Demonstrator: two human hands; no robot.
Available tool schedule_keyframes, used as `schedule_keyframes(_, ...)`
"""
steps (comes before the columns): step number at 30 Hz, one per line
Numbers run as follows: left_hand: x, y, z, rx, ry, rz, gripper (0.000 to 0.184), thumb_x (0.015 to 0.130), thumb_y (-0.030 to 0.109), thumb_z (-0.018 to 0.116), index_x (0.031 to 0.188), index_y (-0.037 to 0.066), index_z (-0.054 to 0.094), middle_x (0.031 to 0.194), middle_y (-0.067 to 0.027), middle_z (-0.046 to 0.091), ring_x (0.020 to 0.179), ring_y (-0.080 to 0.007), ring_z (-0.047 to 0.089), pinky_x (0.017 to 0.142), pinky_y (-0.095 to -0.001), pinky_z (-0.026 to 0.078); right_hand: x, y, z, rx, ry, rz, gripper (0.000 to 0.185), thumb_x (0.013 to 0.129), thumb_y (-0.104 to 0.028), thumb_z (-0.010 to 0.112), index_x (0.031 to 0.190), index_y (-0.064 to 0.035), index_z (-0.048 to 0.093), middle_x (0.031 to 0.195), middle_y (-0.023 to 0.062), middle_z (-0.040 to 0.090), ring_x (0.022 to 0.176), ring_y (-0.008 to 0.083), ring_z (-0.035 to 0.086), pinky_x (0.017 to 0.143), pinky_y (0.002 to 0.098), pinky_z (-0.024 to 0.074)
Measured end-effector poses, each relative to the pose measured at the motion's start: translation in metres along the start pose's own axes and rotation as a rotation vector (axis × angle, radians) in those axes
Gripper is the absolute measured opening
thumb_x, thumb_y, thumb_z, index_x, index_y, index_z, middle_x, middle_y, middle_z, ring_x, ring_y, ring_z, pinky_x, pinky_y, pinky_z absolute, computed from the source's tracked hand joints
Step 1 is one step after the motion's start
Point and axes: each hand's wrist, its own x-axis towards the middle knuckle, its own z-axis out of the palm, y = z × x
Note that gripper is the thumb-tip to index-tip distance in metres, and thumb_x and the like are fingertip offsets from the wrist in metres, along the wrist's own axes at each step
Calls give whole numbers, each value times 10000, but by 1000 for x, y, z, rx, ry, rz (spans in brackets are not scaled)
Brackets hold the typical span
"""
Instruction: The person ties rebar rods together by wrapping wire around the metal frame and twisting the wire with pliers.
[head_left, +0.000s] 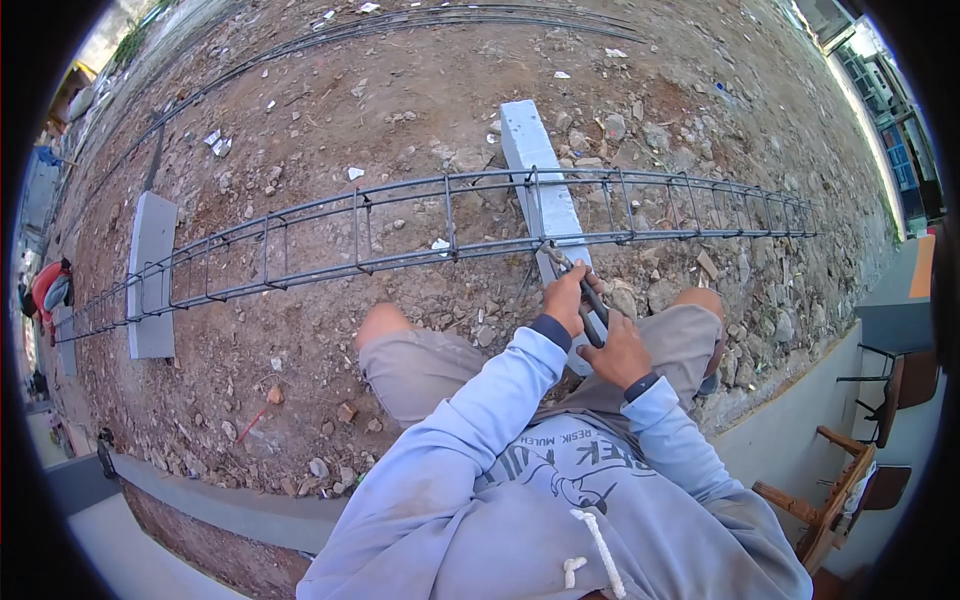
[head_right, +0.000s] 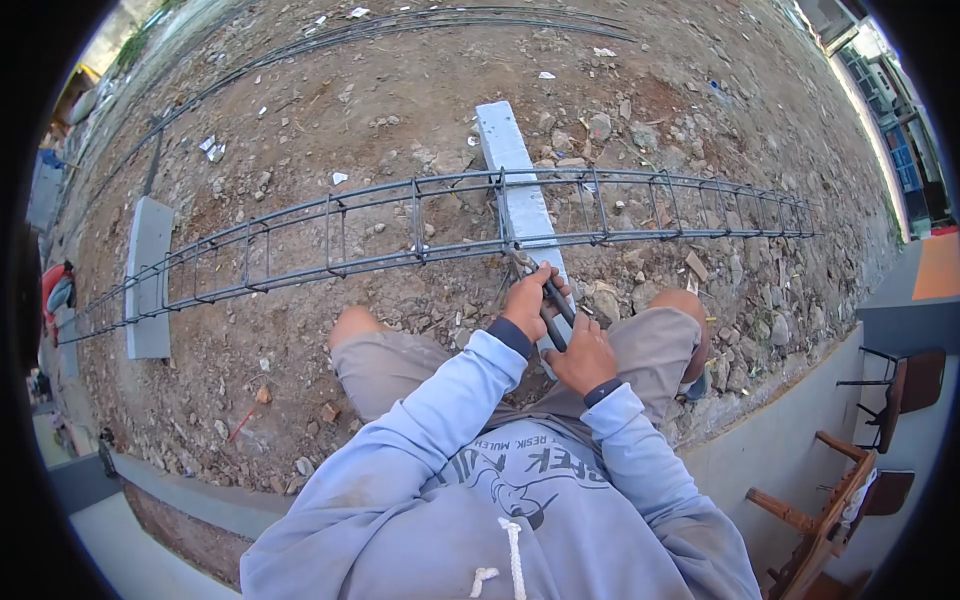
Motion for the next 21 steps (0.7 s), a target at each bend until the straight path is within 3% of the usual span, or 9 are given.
schedule_keyframes(2, 7, -7, 12, -33, 111, 39, 215, 914, 282, 561, 881, 71, 584, 706, -30, 570, 649, -182, 590, 587, -324, 495, 3, 3, 17, -132, 150, -26, 531, 740, -280, 678, 1092, 54, 465, 1075, 283, 559, 1035, 426, 542, 859, 476, 446)
schedule_keyframes(7, 32, -24, 4, 201, 241, 223, 369, 912, 367, 510, 845, 5, 498, 616, -40, 486, 535, -155, 473, 526, -326, 412, 31, 1, 35, 71, -65, 175, 360, 797, -229, 563, 983, 75, 510, 973, 335, 581, 966, 469, 557, 820, 505, 437)
schedule_keyframes(8, 68, -44, -10, 357, 301, 238, 563, 898, 445, 483, 1030, -102, 519, 939, -257, 614, 883, -359, 609, 766, -419, 461, 33, 8, 40, 87, -56, 157, 313, 819, -213, 519, 937, 76, 530, 912, 350, 591, 924, 490, 561, 800, 519, 428)
schedule_keyframes(9, 35, -22, 1, 390, 305, 185, 617, 899, 461, 476, 1110, -119, 486, 1079, -318, 570, 1077, -410, 543, 877, -416, 432, 39, 28, 61, 140, 1, 42, 275, 806, -196, 516, 902, 59, 551, 817, 278, 625, 752, 420, 619, 654, 466, 472)
schedule_keyframes(12, 9, -7, 3, 594, 353, 252, 677, 879, 504, 492, 1132, -123, 451, 1062, -319, 581, 1039, -422, 563, 862, -423, 451, 36, 12, 53, 827, -382, 364, 180, 826, -130, 524, 895, 28, 574, 731, 138, 630, 585, 268, 622, 506, 370, 462)
schedule_keyframes(13, 9, -4, 2, 601, 349, 254, 679, 864, 505, 517, 1124, -119, 460, 1051, -312, 587, 1025, -415, 572, 855, -421, 454, 33, 6, 48, 914, -409, 384, 131, 836, -95, 507, 889, -2, 583, 666, 55, 585, 477, 159, 556, 412, 299, 416)
schedule_keyframes(18, -12, 19, -15, 633, 167, 345, 648, 780, 483, 651, 1039, -98, 530, 1021, -276, 611, 961, -380, 608, 826, -410, 463, 34, 16, 48, 1127, -719, 423, 251, 876, -225, 517, 959, 6, 572, 725, 131, 625, 581, 251, 608, 520, 348, 499)
schedule_keyframes(19, -2, 17, -23, 571, 106, 362, 546, 744, 428, 713, 976, -49, 583, 935, -191, 638, 823, -282, 630, 737, -377, 482, 32, 10, 46, 1182, -778, 419, 281, 884, -256, 521, 977, 6, 568, 753, 145, 632, 622, 269, 621, 554, 361, 510)
schedule_keyframes(21, -15, 31, -36, 489, -33, 274, 481, 751, 397, 717, 969, -15, 599, 869, -134, 634, 743, -212, 607, 678, -341, 480, 22, -10, 43, 1375, -914, 386, 324, 892, -303, 516, 997, 2, 554, 828, 167, 632, 716, 302, 622, 635, 398, 512)
